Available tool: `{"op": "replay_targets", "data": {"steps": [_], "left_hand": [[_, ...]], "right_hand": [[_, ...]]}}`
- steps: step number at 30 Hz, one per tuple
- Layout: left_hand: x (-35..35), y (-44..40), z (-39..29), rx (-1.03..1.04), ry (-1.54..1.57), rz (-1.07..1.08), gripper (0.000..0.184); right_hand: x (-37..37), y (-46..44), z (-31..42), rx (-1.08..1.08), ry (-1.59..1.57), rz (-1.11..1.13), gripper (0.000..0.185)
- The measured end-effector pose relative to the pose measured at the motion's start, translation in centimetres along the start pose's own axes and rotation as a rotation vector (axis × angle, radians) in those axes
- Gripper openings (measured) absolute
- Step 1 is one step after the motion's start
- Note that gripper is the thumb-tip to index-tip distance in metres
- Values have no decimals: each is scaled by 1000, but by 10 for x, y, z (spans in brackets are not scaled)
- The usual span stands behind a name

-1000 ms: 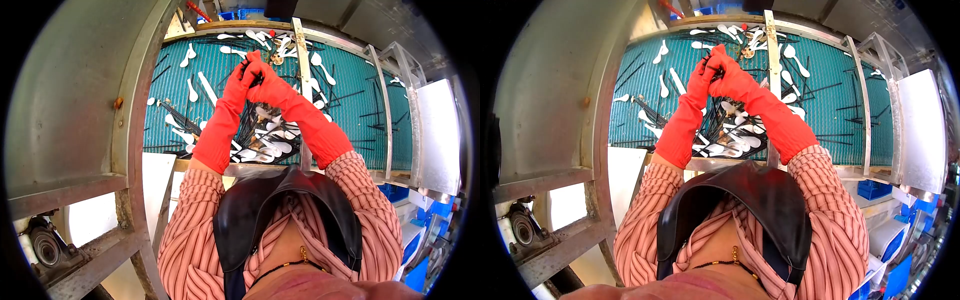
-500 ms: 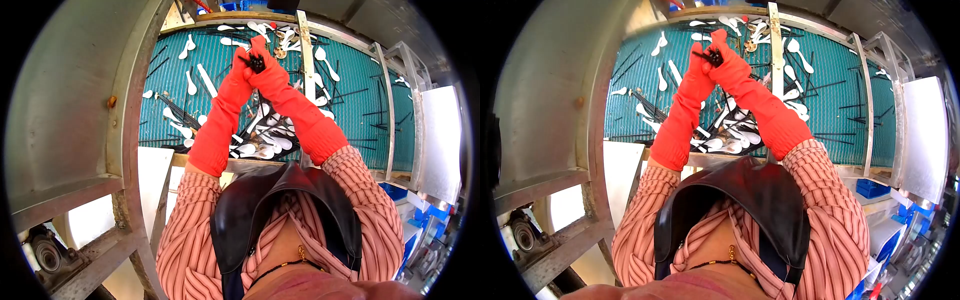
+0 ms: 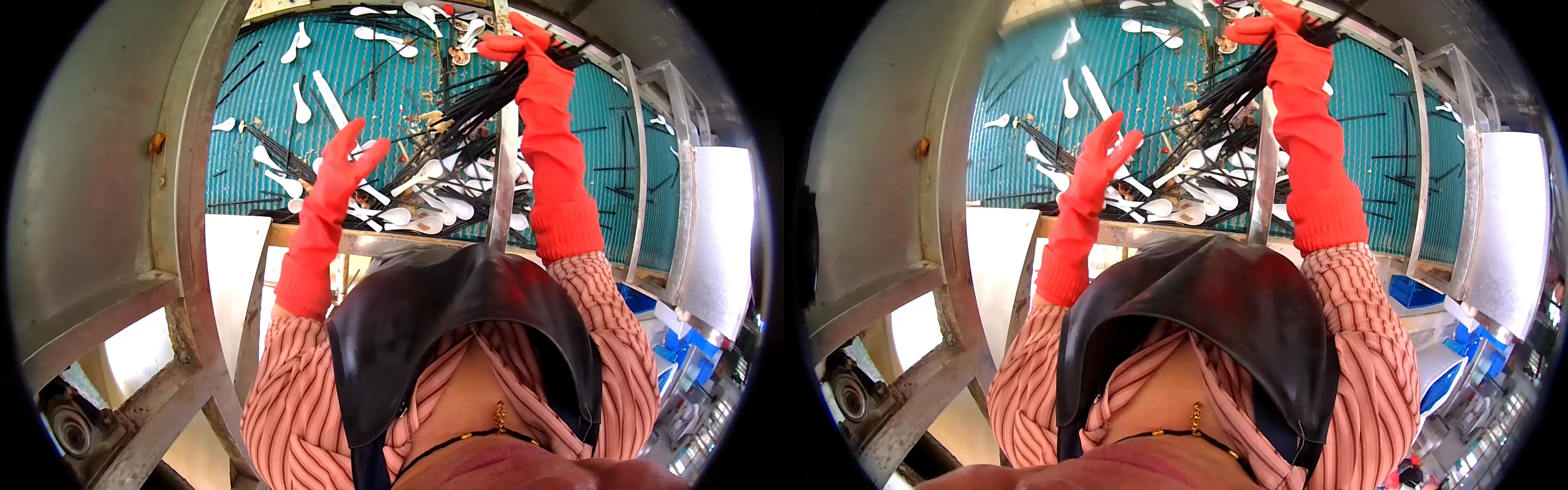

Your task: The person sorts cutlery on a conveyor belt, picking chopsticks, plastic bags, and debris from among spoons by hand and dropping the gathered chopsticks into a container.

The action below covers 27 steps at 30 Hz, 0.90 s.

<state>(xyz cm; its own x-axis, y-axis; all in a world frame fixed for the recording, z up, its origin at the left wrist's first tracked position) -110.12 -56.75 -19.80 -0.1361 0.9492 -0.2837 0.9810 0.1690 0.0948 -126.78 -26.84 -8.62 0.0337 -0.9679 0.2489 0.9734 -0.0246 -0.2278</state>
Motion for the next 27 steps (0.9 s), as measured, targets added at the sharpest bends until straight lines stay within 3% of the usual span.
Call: {"op": "replay_targets", "data": {"steps": [2,3,6,9,12,13,15,17,19,22,23,26,27], "left_hand": [[17,13,-21,182,-204,-95,75],[26,14,-34,348,-228,-159,86],[39,31,-131,730,-255,-265,88],[50,37,-190,921,-233,-223,87],[53,17,-183,865,-196,-229,84],[48,10,-170,769,-181,-277,83],[34,6,-144,616,-100,-259,83],[40,9,-121,558,-80,-237,81],[58,21,-110,591,-120,-221,74],[83,20,-107,376,-266,-19,61],[86,24,-115,427,-278,-31,45],[101,0,-51,152,102,184,31],[97,-13,-31,254,68,110,28]], "right_hand": [[-33,-14,-16,-14,-196,-6,44],[-39,-13,-15,18,-237,-27,45],[-48,-11,-9,60,-387,-50,48],[-49,-9,-8,19,-586,31,48],[-61,-3,0,3,-688,-11,47],[-66,-5,4,-23,-837,135,46],[-93,-13,4,-41,-952,217,45],[-102,14,30,-110,-552,-320,46],[-103,23,30,-92,-584,-370,49],[-100,27,24,-45,-679,-426,54],[-100,33,20,-41,-691,-460,55],[-107,43,30,-70,-689,-472,54],[-115,48,36,-95,-660,-491,54]]}}
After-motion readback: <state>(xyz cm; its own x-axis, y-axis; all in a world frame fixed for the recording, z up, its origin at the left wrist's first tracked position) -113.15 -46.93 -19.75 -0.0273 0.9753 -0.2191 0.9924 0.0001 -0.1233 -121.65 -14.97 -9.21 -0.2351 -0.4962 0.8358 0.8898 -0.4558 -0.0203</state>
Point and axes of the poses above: each hand's wrist, its own y-axis away from the middle knuckle, its own x-axis out of the palm, z = x × y, the point moved 7 cm from there along -y, towards the middle knuckle
